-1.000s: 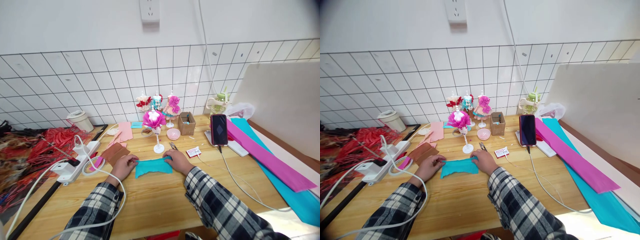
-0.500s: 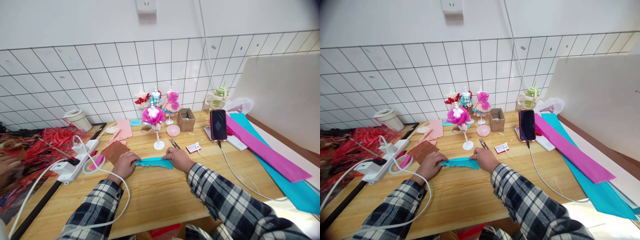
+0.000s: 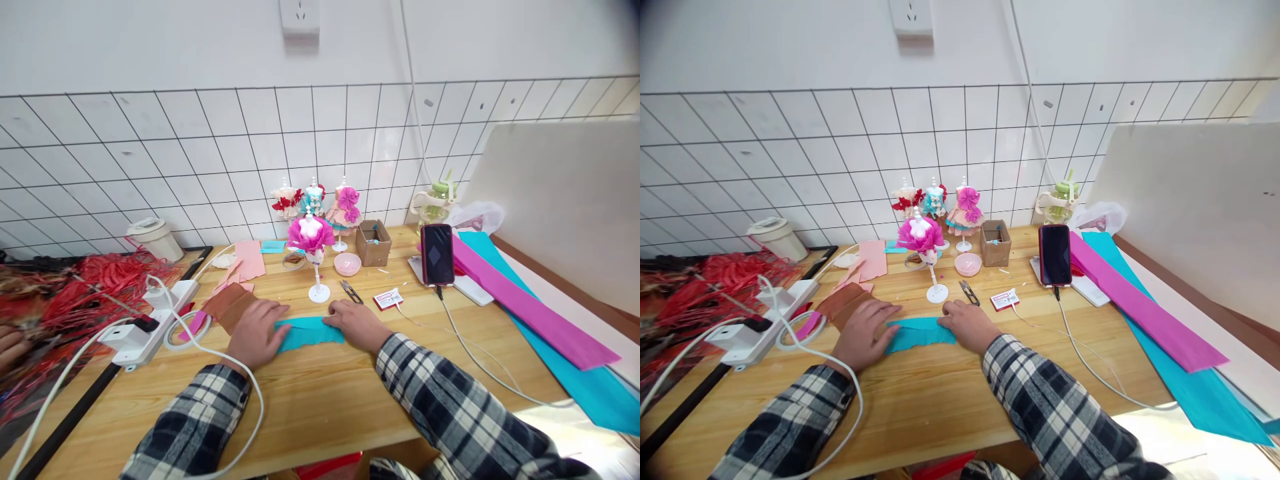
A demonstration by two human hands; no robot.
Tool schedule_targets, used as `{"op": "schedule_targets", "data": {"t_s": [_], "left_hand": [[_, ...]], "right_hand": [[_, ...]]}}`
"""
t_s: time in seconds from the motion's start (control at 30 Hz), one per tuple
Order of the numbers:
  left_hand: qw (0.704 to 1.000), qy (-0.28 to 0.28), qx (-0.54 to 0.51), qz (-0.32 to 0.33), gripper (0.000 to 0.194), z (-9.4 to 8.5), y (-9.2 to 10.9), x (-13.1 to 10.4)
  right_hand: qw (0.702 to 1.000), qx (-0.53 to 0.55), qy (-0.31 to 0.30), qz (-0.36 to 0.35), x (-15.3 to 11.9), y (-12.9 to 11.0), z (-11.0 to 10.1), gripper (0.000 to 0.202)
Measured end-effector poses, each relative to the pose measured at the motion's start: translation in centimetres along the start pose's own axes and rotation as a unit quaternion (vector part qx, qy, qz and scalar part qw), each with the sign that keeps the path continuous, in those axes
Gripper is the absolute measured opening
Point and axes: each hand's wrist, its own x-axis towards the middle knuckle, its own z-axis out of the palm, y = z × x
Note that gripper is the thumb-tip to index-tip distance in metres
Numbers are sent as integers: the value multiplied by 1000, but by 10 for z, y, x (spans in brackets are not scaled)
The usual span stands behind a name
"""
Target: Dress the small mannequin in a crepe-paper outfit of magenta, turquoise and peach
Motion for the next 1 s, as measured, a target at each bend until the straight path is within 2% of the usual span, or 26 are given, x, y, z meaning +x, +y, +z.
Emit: {"op": "schedule_targets", "data": {"t_s": [0.07, 0.1, 0.2, 0.33, 0.4, 0.5, 0.57, 0.67, 0.8, 1.0], "left_hand": [[995, -52, -28, 82, 49, 5, 19, 1], [991, -78, -37, 98, 57, 9, 26, 1], [984, -150, -48, 83, 72, 21, 38, 0], [972, -225, -47, 49, 66, 27, 34, -4], [970, -236, -44, 38, 65, 26, 33, -5], [969, -242, -38, 26, 66, 24, 35, -5], [969, -243, -33, 21, 67, 24, 38, -4], [968, -250, -28, 20, 72, 24, 40, -4], [966, -256, -29, 14, 79, 25, 40, -4], [967, -250, -44, 17, 78, 24, 40, -4]], "right_hand": [[1000, -1, -2, 6, 1, -1, 1, 29], [1000, -1, -4, 9, 1, -2, 2, 29], [1000, 4, -9, 21, 1, 0, 4, 31], [1000, 12, -13, 25, 0, 5, 2, 29], [999, 10, -7, 34, -2, 7, -2, 28], [995, -2, 39, 95, -3, 3, -10, 24], [988, -5, 86, 131, -1, -8, -14, 29], [984, 2, 128, 120, 5, -31, -10, 44], [991, -1, 100, 86, 8, -48, 6, 53], [992, 1, 64, 111, -6, -37, 17, 58]]}}
